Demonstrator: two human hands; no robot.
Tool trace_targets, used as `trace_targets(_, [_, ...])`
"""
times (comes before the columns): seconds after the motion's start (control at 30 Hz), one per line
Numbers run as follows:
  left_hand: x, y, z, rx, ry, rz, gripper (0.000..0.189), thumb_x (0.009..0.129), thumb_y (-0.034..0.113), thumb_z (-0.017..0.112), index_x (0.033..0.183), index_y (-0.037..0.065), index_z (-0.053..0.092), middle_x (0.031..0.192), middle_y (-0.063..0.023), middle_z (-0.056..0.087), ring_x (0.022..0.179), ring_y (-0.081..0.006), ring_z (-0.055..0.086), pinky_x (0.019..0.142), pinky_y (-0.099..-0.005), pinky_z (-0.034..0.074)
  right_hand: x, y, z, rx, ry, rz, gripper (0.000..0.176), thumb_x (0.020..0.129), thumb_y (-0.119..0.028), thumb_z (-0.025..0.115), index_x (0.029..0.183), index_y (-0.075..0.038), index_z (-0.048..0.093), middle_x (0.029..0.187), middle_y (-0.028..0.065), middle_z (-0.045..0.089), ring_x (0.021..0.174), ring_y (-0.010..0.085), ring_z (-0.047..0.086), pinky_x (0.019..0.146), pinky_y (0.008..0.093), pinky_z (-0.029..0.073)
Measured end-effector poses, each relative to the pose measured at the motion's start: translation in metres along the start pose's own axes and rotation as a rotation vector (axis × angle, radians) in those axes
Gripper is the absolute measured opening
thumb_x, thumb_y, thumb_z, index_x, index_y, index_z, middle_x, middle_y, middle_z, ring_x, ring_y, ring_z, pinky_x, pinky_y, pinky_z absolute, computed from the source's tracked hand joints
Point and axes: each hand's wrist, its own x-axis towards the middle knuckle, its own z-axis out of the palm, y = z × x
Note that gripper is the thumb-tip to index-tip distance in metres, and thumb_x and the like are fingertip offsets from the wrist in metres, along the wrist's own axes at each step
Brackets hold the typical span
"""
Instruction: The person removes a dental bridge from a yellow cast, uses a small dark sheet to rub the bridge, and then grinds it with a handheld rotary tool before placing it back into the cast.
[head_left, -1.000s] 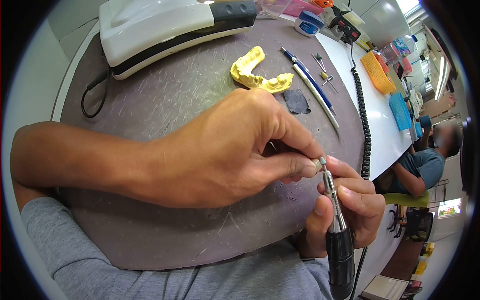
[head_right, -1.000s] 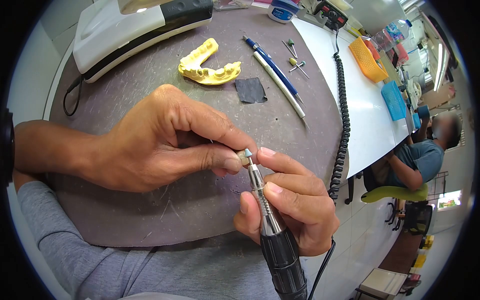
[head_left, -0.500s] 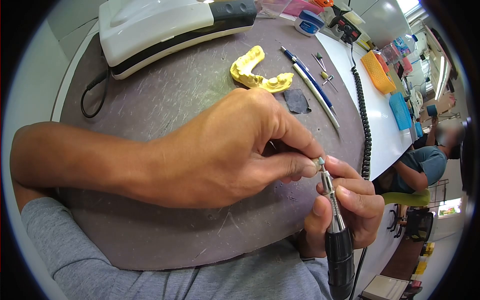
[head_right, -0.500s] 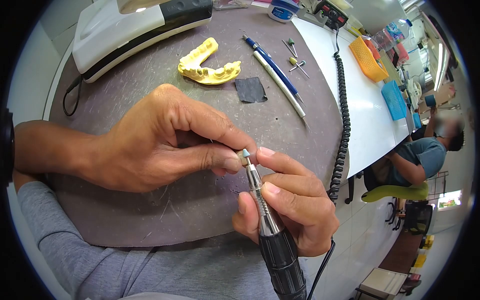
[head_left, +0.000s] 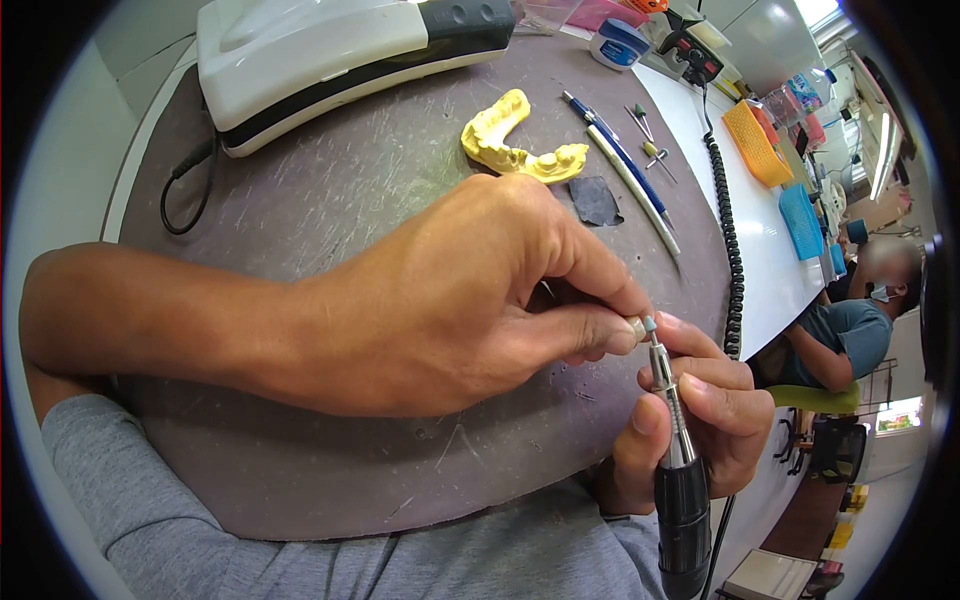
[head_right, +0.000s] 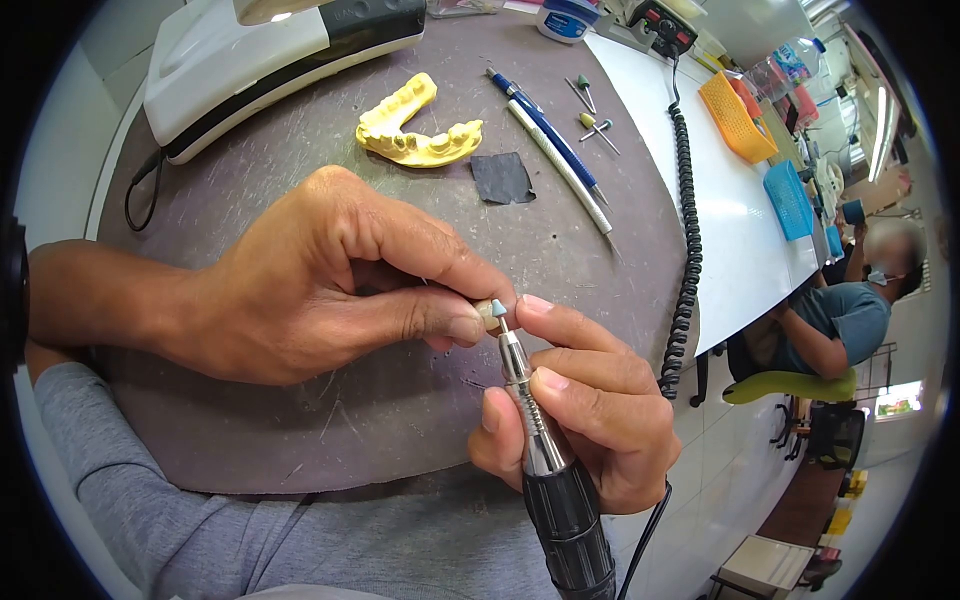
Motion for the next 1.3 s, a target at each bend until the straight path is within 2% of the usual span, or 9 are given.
trace_targets(0.77, [0.0016, 0.0005, -0.0016, 0.028, -0.003, 0.0, 0.02, 0.092, 0.0, 0.07, 0.112, -0.003, 0.074, 0.09, -0.0113, 0.074, 0.081, -0.0123, 0.068, 0.073, -0.0249, 0.055, 0.001, 0.0009, 0.0, -0.018, -0.006, 0.0, 0.035, 0.08, -0.002, 0.082, 0.104, 0.001, 0.056, 0.079, 0.0143, 0.066, 0.092, 0.0352, 0.074, 0.086, 0.0417, 0.063])
trace_targets(0.93, [-0.0004, -0.0024, 0.0003, 0.035, 0.038, 0.076, 0.021, 0.092, 0.0, 0.071, 0.112, -0.003, 0.074, 0.092, -0.0118, 0.074, 0.08, -0.0128, 0.069, 0.072, -0.0249, 0.055, 0.0013, -0.0007, 0.0026, -0.031, 0.022, -0.001, 0.035, 0.08, -0.001, 0.082, 0.105, 0.001, 0.056, 0.079, 0.0143, 0.067, 0.09, 0.0342, 0.074, 0.085, 0.0418, 0.063])
trace_targets(1.3, [-0.0006, -0.0011, -0.0006, 0.021, 0.022, 0.041, 0.02, 0.092, 0.0, 0.071, 0.112, -0.003, 0.074, 0.094, -0.0121, 0.075, 0.083, -0.0134, 0.07, 0.074, -0.0248, 0.055, 0.0015, -0.0012, 0.0001, -0.049, -0.021, 0.008, 0.038, 0.078, 0.0, 0.083, 0.105, 0.0, 0.057, 0.083, 0.0152, 0.068, 0.094, 0.0349, 0.074, 0.086, 0.0412, 0.063])
